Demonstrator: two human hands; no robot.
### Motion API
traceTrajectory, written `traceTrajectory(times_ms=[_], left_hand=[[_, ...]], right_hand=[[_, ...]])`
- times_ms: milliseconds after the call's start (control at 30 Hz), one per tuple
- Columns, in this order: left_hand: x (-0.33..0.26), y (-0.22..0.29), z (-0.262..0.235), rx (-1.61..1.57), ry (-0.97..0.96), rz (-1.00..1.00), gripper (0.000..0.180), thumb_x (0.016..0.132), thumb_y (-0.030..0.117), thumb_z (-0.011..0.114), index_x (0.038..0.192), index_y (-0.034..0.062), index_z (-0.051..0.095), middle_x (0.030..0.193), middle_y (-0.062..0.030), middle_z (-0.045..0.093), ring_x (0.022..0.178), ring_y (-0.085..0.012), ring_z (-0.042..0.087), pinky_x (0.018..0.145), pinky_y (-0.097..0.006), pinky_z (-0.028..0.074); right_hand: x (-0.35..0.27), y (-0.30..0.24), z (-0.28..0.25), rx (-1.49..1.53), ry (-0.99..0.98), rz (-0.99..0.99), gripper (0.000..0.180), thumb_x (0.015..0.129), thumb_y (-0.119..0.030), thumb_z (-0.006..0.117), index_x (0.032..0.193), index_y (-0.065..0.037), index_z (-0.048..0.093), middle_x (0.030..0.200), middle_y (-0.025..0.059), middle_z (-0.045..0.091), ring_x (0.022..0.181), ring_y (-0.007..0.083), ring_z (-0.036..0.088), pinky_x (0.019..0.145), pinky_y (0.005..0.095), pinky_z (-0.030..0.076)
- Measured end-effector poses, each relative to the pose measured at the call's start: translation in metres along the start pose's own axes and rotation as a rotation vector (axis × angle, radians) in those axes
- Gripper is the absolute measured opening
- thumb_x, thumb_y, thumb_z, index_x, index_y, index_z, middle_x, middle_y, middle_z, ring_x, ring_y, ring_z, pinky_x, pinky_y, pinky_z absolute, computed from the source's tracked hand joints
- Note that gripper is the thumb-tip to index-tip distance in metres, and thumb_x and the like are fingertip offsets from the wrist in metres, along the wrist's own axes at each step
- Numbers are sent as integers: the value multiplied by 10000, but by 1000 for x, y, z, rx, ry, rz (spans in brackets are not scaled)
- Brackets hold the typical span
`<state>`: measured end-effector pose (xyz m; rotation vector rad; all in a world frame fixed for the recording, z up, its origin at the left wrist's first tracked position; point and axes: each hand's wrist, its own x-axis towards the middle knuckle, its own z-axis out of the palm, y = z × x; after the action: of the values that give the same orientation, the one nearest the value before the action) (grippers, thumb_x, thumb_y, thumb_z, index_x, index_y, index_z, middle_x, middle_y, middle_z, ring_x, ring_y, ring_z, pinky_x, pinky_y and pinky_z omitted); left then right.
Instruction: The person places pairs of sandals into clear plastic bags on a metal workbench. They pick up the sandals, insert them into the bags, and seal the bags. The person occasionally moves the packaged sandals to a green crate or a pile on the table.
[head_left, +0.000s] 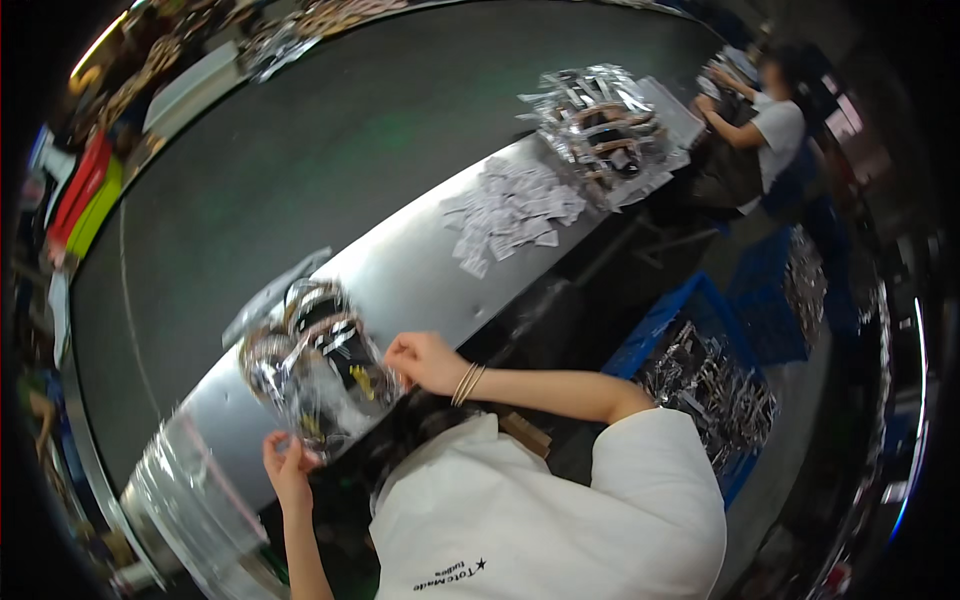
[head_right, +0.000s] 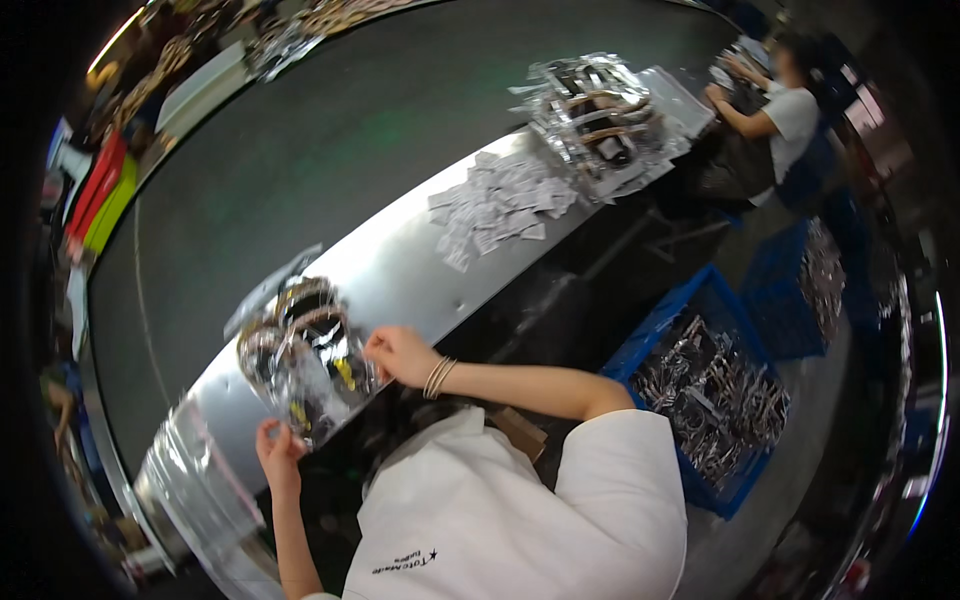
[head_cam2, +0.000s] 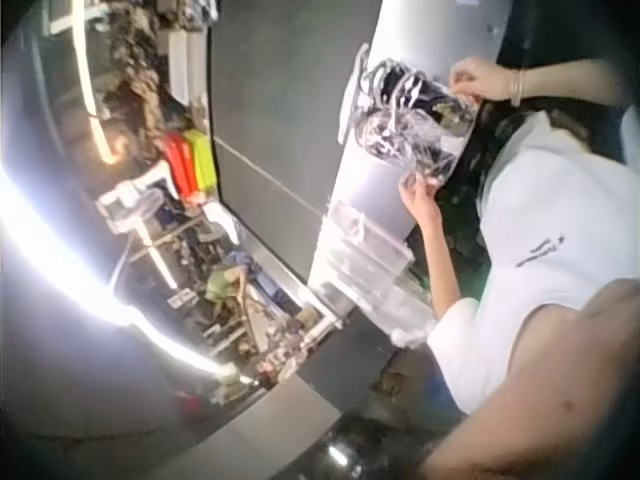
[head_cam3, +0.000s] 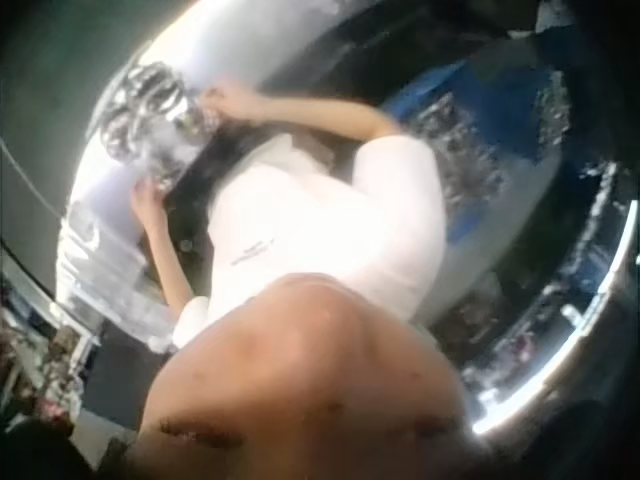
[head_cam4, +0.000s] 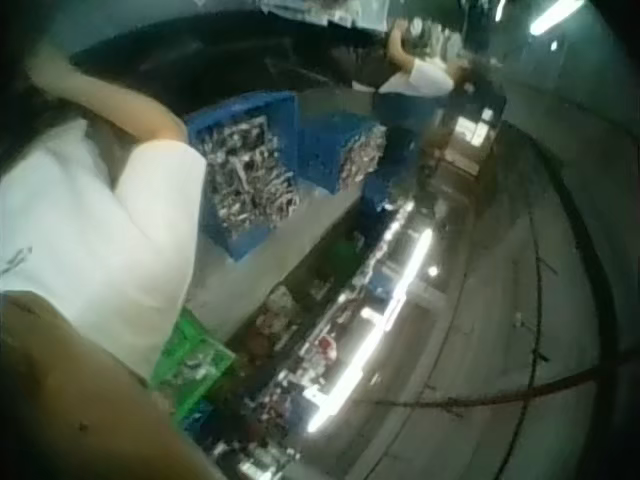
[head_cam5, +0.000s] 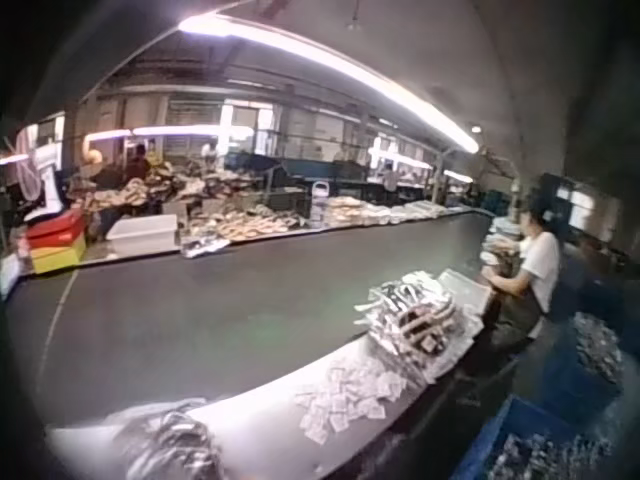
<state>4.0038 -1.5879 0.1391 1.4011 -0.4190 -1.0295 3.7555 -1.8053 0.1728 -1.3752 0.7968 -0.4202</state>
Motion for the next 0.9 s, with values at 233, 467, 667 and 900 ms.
traceTrajectory(times_ms=[233, 467, 667, 900], left_hand=[[20, 72, 125, 40, -404, -16, 270, 900, 78, 511, 1114, -85, 494, 777, -143, 656, 603, -180, 638, 568, -250, 501], [-7, 129, 310, 502, -1009, 658, 804, 838, 238, 622, 1430, -12, 139, 1339, -234, 429, 1301, -329, 364, 1074, -421, 229], [27, 87, 285, 861, -710, 767, 472, 809, 58, 605, 1254, 2, 460, 1313, -180, 455, 1268, -362, 379, 1045, -433, 300], [-38, 61, 142, 950, 141, 605, 279, 812, 21, 574, 1091, 18, 586, 1175, -138, 580, 1196, -332, 470, 994, -411, 364]], right_hand=[[-41, -42, -61, 166, 128, -63, 198, 864, -198, 650, 880, -2, 621, 739, 18, 619, 638, 61, 556, 558, 233, 456], [-79, -158, -292, 316, 409, -450, 185, 875, -121, 554, 1038, -53, 609, 986, 28, 639, 901, 130, 610, 802, 281, 500], [-80, -97, -531, -237, 1076, -51, 269, 829, -240, 663, 957, -7, 621, 886, 33, 629, 776, 144, 608, 669, 334, 518], [-24, -66, -555, 102, 458, -108, 401, 888, -332, 557, 1119, -8, 606, 1074, 111, 627, 901, 219, 616, 794, 358, 503]])
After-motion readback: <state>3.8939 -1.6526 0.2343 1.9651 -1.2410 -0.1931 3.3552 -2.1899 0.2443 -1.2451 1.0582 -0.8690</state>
